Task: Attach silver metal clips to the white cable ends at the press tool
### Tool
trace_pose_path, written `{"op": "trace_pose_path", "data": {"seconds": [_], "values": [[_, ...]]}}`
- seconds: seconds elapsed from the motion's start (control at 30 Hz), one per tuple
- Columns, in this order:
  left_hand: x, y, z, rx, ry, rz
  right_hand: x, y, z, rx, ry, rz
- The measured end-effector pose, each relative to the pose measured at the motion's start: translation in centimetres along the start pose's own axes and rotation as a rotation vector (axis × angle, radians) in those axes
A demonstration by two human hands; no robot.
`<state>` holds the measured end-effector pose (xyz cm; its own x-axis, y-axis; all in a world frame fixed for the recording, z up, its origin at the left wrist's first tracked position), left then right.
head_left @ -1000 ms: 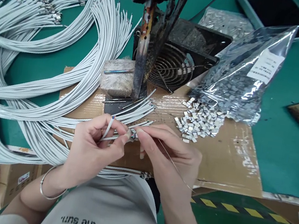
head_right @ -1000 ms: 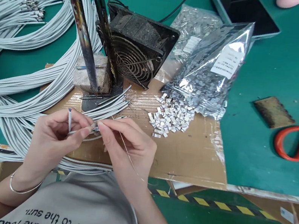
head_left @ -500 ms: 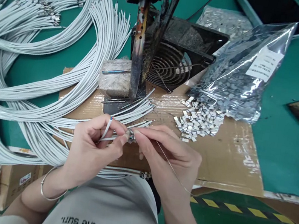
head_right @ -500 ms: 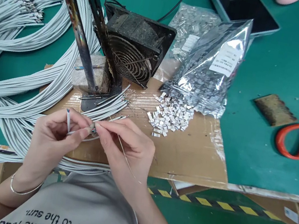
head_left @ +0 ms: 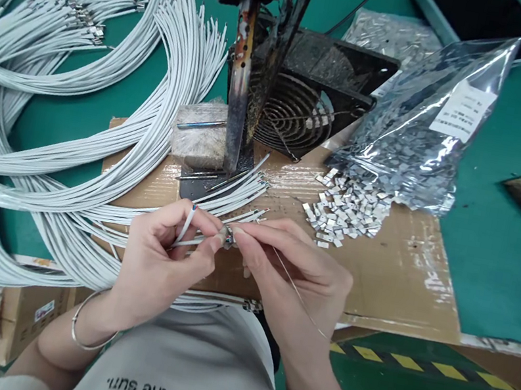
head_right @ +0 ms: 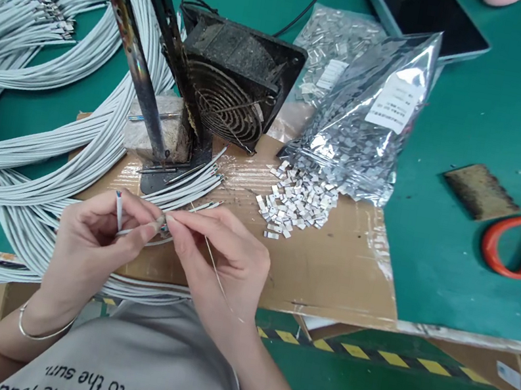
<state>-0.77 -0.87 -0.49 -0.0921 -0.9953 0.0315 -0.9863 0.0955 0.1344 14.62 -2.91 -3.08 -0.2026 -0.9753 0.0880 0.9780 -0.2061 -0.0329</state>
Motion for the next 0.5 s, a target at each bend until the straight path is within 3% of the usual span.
{"op": "trace_pose_path", "data": {"seconds": [0.5], "values": [[-0.53,-0.04,-0.44,-0.088,0.029,-0.002,-0.19,-0.16,-0.28,0.067,-0.002,-0.031]]}}
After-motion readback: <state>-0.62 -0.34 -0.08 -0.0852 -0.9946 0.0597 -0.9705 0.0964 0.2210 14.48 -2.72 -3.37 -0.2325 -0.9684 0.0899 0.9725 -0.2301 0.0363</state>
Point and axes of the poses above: each hand's wrist, its own x-axis away from the middle knuckle, its own y-axis out of the back of the hand, z = x × y, the point moved 2 cm from there along -x, towards the middle knuckle, and after that the axes turned 9 degrees about -y, right-handed, at the moved point
